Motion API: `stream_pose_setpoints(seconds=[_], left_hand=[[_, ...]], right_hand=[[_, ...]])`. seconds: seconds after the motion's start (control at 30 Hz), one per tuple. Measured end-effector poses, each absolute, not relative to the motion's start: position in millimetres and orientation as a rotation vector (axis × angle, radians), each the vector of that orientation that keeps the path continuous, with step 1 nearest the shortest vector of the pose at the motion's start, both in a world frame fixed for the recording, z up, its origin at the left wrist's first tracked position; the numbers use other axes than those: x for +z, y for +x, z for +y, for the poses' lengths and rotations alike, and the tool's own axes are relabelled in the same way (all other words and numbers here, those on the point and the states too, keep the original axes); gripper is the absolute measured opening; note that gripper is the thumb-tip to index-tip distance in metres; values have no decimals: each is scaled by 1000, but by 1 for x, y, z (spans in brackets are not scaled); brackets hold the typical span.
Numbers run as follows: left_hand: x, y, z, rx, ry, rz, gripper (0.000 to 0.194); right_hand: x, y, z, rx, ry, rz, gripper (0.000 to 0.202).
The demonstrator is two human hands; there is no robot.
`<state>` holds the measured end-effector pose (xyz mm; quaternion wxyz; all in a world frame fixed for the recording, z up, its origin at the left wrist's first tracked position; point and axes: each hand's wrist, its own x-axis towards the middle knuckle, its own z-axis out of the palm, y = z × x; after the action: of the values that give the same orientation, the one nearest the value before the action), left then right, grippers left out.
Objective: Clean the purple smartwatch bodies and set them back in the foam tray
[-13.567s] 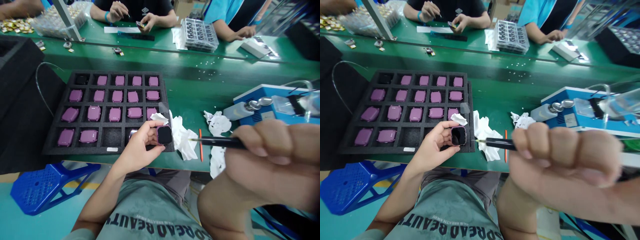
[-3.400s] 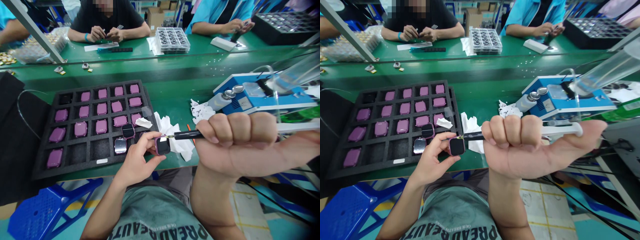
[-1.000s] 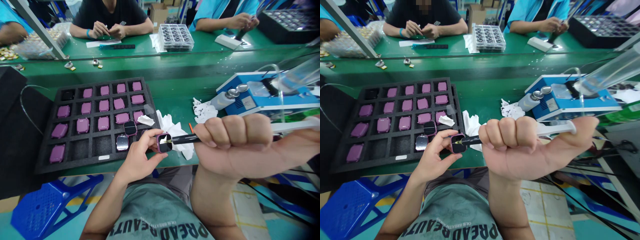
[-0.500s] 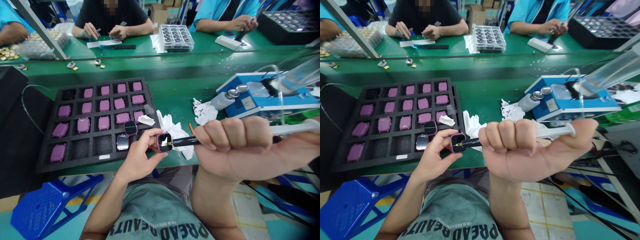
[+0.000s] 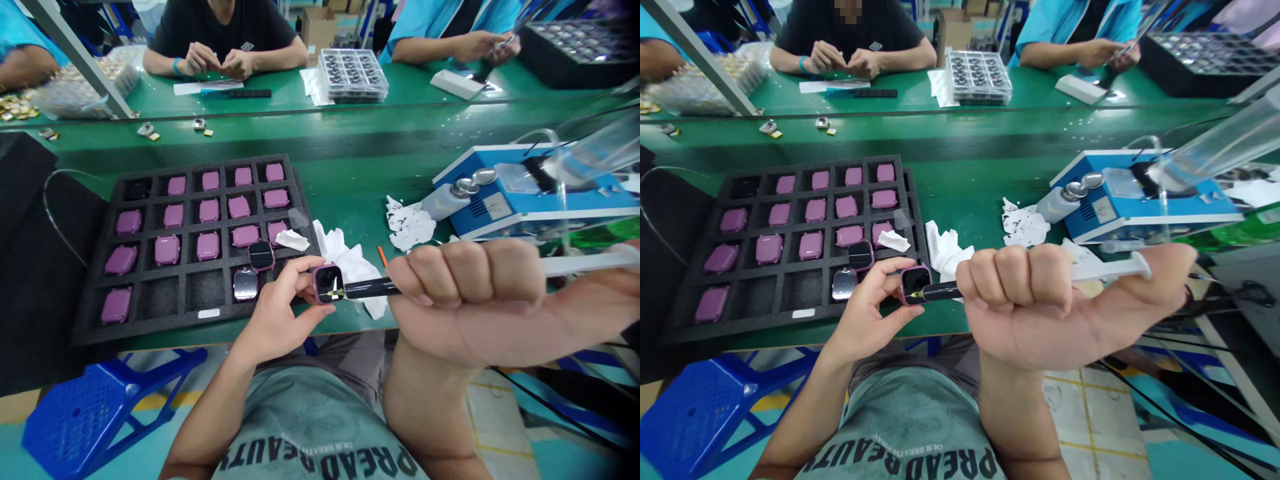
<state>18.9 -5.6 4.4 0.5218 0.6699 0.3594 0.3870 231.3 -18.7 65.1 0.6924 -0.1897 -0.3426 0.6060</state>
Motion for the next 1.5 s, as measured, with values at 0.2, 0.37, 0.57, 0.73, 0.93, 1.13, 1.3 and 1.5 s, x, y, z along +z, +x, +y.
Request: stream_pose_setpoints(seconds=[0.2, 0.37, 0.57, 0.73, 0.93, 1.13, 1.3, 1.5], left_hand=[[5, 19, -6, 931, 1599, 859, 55], [5, 19, -6, 930, 1595, 860, 56], [5, 19, -6, 934, 1595, 858, 56], [5, 20, -5, 933, 1595, 852, 56], [4, 20, -6, 939, 1592, 848, 56], [5, 19, -5, 930, 1607, 858, 56], [6, 20, -5, 929, 1603, 856, 56], [5, 20, -6, 936, 1588, 841, 56]], right_hand=[[71, 227, -19, 1310, -442, -817, 80], [73, 228, -20, 1345, -425, -827, 79], [67, 230, -20, 1366, -361, -842, 79], [61, 236, -21, 1368, -341, -841, 77], [61, 239, -22, 1378, -303, -859, 75], [61, 236, -20, 1369, -315, -856, 76], [56, 239, -18, 1354, -297, -850, 74], [59, 238, -20, 1330, -310, -899, 74]])
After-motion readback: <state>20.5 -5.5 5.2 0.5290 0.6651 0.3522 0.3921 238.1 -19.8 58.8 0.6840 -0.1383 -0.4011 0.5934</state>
